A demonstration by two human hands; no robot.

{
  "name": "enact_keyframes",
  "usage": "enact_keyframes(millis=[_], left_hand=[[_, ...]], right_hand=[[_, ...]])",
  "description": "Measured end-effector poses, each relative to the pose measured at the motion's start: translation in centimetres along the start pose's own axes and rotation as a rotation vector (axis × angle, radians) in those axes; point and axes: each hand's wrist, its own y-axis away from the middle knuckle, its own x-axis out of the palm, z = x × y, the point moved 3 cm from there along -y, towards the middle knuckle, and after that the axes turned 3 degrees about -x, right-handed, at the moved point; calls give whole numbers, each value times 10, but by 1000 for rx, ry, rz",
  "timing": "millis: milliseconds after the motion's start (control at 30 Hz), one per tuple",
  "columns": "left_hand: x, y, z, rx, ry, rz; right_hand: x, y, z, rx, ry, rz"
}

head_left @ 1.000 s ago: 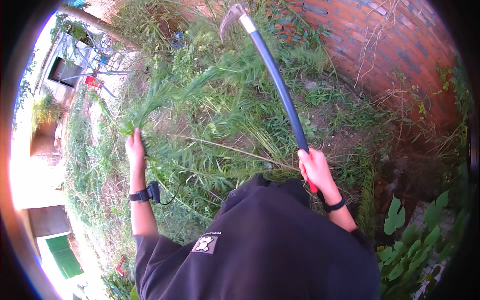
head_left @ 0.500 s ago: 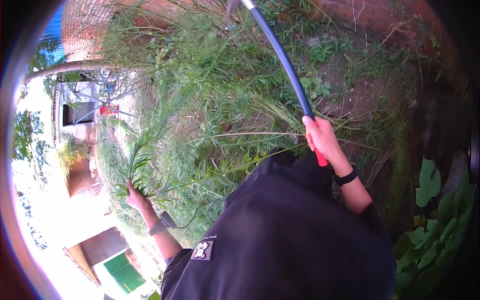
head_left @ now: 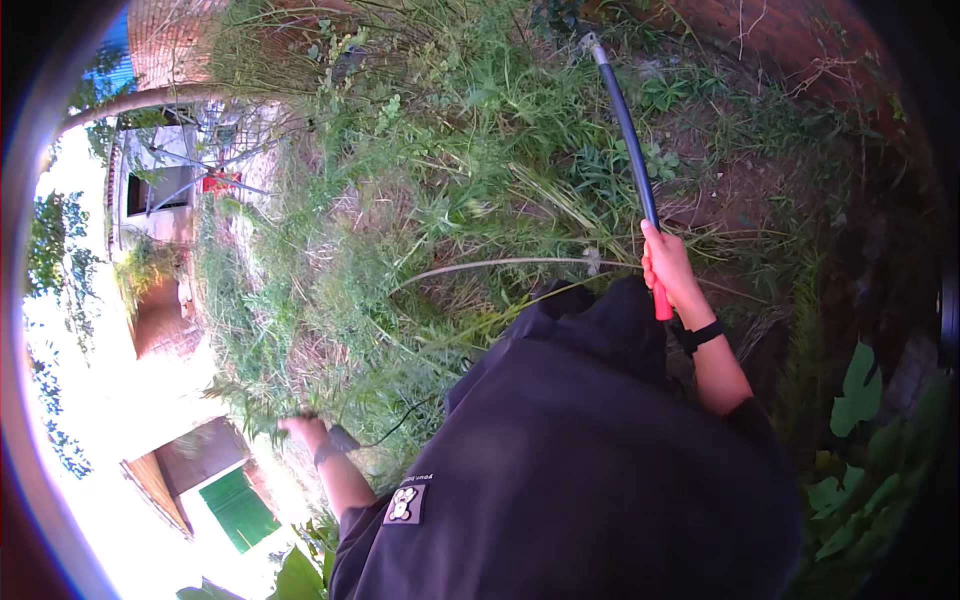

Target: The person uses a hand-held scythe to cut tall green weeds growing in an outdoor area. They grasp bundles of stalks by hand and swing the tool to sever them near the ground.

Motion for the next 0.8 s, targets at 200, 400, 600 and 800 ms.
enact_keyframes(millis=[200,400,600,800], left_hand=[[194,45,77,214,-925,774],[441,305,136,1056,-826,1126],[517,449,196,1115,-877,1516],[474,418,203,1023,-718,1547]], right_hand=[[-17,24,9,41,126,-89],[-17,51,9,63,102,-219],[5,81,10,72,119,-270],[23,75,11,72,170,-271]])
